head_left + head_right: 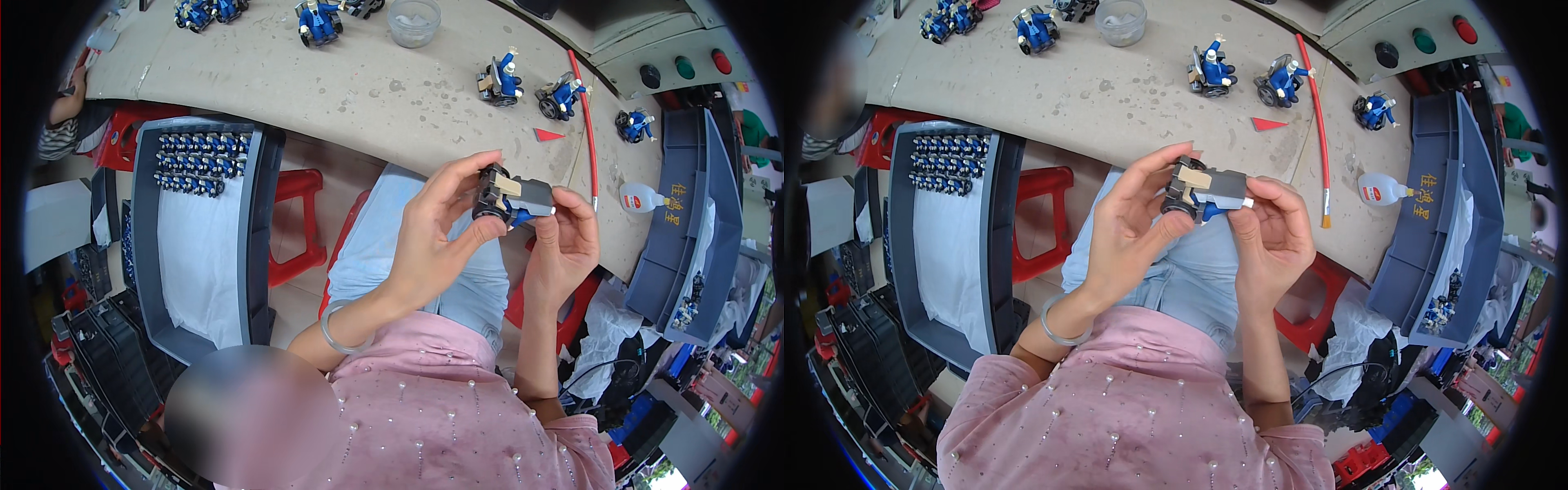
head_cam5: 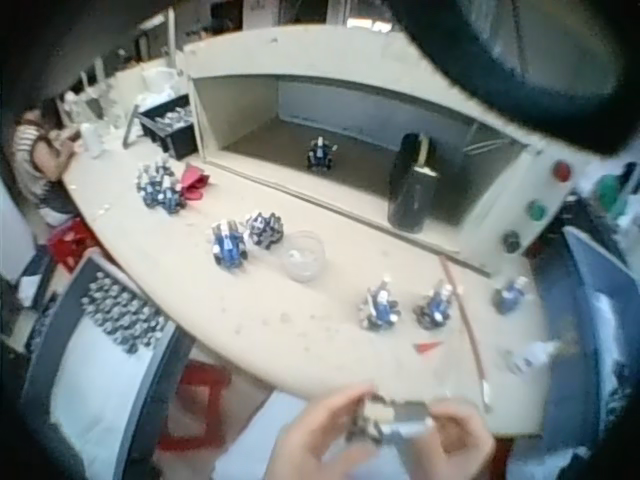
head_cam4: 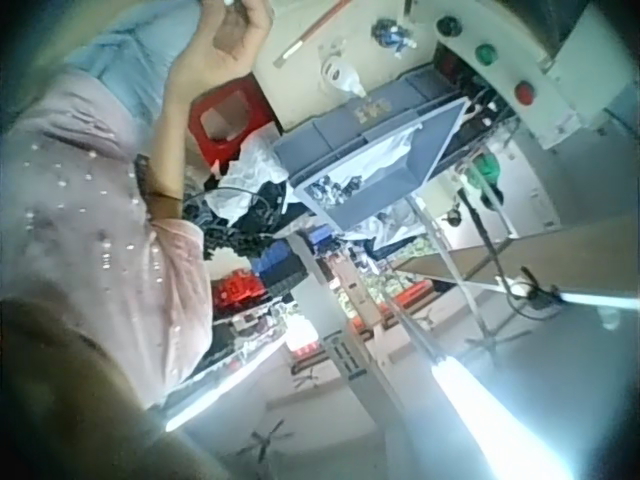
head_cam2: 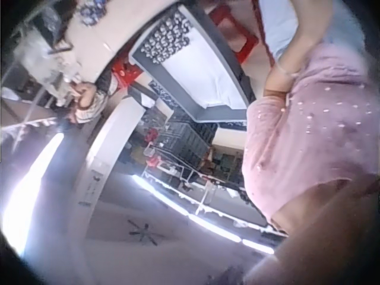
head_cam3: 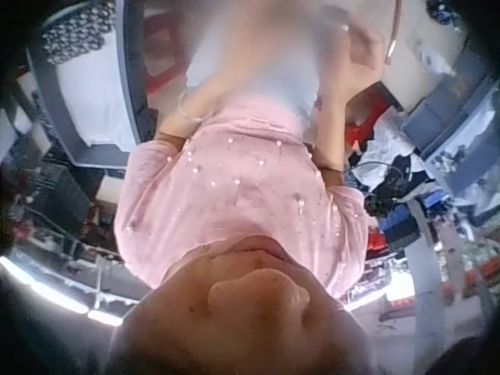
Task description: Assembling small electronic or toy components at a factory workbench.
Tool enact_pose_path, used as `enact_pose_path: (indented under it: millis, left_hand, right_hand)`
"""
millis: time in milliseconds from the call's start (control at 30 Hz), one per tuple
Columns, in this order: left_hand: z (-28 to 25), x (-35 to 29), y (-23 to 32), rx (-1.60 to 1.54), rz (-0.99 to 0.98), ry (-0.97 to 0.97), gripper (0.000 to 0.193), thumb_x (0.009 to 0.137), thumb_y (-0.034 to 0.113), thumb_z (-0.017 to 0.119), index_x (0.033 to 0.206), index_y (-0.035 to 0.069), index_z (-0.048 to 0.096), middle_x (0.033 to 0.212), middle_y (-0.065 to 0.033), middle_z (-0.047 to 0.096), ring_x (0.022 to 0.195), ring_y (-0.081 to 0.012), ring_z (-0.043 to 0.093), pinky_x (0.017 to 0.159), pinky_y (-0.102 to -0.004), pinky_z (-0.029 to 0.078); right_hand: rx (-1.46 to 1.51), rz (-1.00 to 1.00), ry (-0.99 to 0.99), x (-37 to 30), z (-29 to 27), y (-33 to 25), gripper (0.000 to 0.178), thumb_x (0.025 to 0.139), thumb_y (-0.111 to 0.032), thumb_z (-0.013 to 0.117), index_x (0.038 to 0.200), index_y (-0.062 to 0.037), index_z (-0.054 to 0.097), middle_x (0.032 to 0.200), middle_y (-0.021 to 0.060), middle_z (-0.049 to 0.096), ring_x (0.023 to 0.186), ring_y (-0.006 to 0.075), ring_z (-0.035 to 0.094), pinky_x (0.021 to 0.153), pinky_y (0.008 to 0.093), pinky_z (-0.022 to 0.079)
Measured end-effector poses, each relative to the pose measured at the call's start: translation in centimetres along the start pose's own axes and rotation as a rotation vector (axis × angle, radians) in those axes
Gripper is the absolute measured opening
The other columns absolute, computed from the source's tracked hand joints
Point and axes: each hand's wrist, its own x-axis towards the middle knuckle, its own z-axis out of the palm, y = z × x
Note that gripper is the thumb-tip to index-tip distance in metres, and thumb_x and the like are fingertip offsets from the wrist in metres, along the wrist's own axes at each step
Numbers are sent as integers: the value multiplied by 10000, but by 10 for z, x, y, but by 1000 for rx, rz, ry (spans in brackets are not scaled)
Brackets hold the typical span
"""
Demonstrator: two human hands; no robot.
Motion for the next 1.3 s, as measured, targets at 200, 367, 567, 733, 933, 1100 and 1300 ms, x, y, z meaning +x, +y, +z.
enact_pose_path:
  millis: [200, 367, 567, 733, 933, 1100, 1300]
  left_hand:
    - [2, 2, 4, -189, -113, -25, 592, 801, -15, 673, 1329, 20, 408, 1239, -94, 497, 1077, -152, 519, 837, -266, 508]
    - [0, 4, 4, -190, -101, -31, 552, 796, -8, 682, 1285, 11, 427, 1247, -88, 478, 1054, -147, 513, 816, -257, 510]
    - [-1, 4, 0, -179, -15, -62, 517, 808, -4, 670, 1267, 11, 433, 1255, -84, 460, 1071, -153, 504, 828, -264, 503]
    - [-4, 0, 3, -191, -42, -73, 466, 838, 15, 644, 1257, 9, 441, 1251, -75, 465, 1082, -156, 503, 865, -270, 486]
    - [-1, 1, 2, -168, -45, -65, 460, 858, 72, 649, 1259, -4, 437, 1241, -77, 484, 1063, -145, 522, 855, -261, 487]
    - [-2, 2, 5, -183, -48, -52, 474, 855, 106, 663, 1256, -12, 439, 1243, -82, 488, 1016, -136, 552, 828, -254, 497]
    - [-3, 3, 5, -287, -121, -52, 416, 900, 186, 617, 1241, 2, 464, 1173, -69, 536, 1005, -109, 551, 815, -250, 501]
  right_hand:
    - [-133, -113, -91, 16, 0, -9, 276, 798, -22, 703, 1036, 73, 601, 1023, 114, 565, 896, 142, 557, 812, 254, 458]
    - [-250, -168, -174, 29, -1, -16, 448, 741, -134, 773, 1116, 41, 603, 1003, 104, 564, 860, 145, 545, 784, 255, 446]
    - [-483, -127, -384, 30, -2, -22, 539, 660, -196, 819, 1129, -22, 616, 1013, 90, 590, 877, 180, 579, 763, 265, 455]
    - [-352, 19, -391, 28, 1, -26, 430, 694, -84, 785, 1083, -4, 620, 1034, 90, 598, 951, 171, 602, 823, 286, 482]
    - [-210, 99, -326, 26, 5, -30, 398, 702, 1, 750, 1076, 29, 614, 1035, 91, 593, 960, 161, 590, 849, 288, 471]
    - [-173, 200, -296, 26, 4, -31, 399, 689, 18, 749, 1067, 29, 622, 1033, 86, 591, 952, 156, 586, 848, 282, 461]
    - [-183, 164, -310, 27, 4, -32, 400, 692, 15, 747, 1072, 27, 623, 1033, 80, 589, 954, 156, 584, 850, 284, 460]
